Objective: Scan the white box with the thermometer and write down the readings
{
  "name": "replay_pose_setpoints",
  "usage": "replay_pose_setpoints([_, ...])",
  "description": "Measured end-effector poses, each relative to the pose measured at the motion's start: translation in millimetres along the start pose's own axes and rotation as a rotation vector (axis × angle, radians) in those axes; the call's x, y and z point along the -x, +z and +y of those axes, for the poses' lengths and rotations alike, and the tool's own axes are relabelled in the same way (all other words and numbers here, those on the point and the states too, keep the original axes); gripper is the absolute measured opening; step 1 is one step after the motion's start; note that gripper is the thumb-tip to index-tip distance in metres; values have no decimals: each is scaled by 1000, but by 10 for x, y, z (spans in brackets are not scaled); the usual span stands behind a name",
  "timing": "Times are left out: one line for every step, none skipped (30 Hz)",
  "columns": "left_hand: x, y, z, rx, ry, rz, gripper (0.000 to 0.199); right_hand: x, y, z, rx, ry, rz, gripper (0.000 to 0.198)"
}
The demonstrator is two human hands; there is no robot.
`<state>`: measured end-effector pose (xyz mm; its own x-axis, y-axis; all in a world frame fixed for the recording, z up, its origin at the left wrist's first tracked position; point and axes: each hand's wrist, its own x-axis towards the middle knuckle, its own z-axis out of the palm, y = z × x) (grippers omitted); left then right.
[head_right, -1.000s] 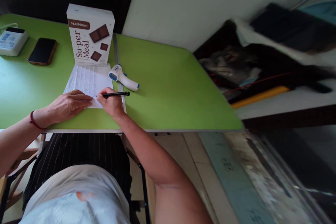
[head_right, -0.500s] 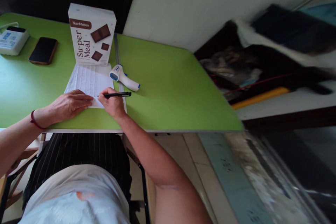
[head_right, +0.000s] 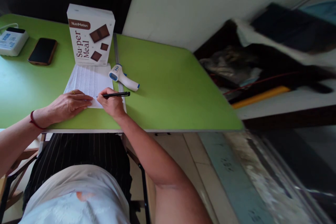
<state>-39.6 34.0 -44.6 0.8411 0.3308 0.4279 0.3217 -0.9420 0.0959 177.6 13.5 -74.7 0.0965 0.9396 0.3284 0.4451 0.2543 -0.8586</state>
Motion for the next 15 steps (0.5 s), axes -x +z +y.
replay_pose_setpoints([0, -3, 1, 0, 9, 6, 30, 0, 2, -3, -6, -1, 5, 13])
replay_pose_setpoints([0, -5, 2, -1, 17, 10, 30, -1, 3, -5, -9, 0, 10, 13])
replay_pose_setpoints([-1, -7, 3, -3, 22, 10, 31, -2, 4, -7, -9, 4, 12, 13])
replay_pose_setpoints([-1, -8, 4, -5, 24, 9, 31, -2, 4, -9, -7, 9, 13, 13])
replay_pose_setpoints([-1, -9, 4, -6, 23, 8, 31, -3, 2, -11, -3, 13, 12, 13])
replay_pose_setpoints([-1, -9, 3, -6, 21, 8, 31, -3, -1, -13, 0, 15, 10, 13])
replay_pose_setpoints([0, -8, 1, -5, 21, 10, 31, -4, -5, -16, 3, 16, 7, 13])
replay_pose_setpoints([0, -7, -1, -3, 21, 12, 31, -4, -8, -18, 6, 15, 4, 13])
replay_pose_setpoints([1, -5, -3, -1, 18, 12, 31, -4, -12, -19, 9, 13, 2, 13])
replay_pose_setpoints([2, -2, -6, -1, 13, 8, 30, -3, -14, -20, 12, 9, 1, 13])
replay_pose_setpoints([3, 2, -8, -1, 8, 2, 30, -3, -16, -20, 14, 6, 2, 13])
replay_pose_setpoints([3, 5, -10, -2, 4, -2, 30, -3, -16, -19, 15, 2, 2, 14])
replay_pose_setpoints([3, 8, -11, -2, 4, -1, 31, -3, -16, -16, 14, 0, 2, 14])
replay_pose_setpoints([2, 12, -12, -2, 8, 6, 31, -3, -14, -13, 12, -2, 3, 14])
replay_pose_setpoints([1, 14, -12, -1, 17, 17, 32, -4, -13, -8, 11, -3, 2, 14])
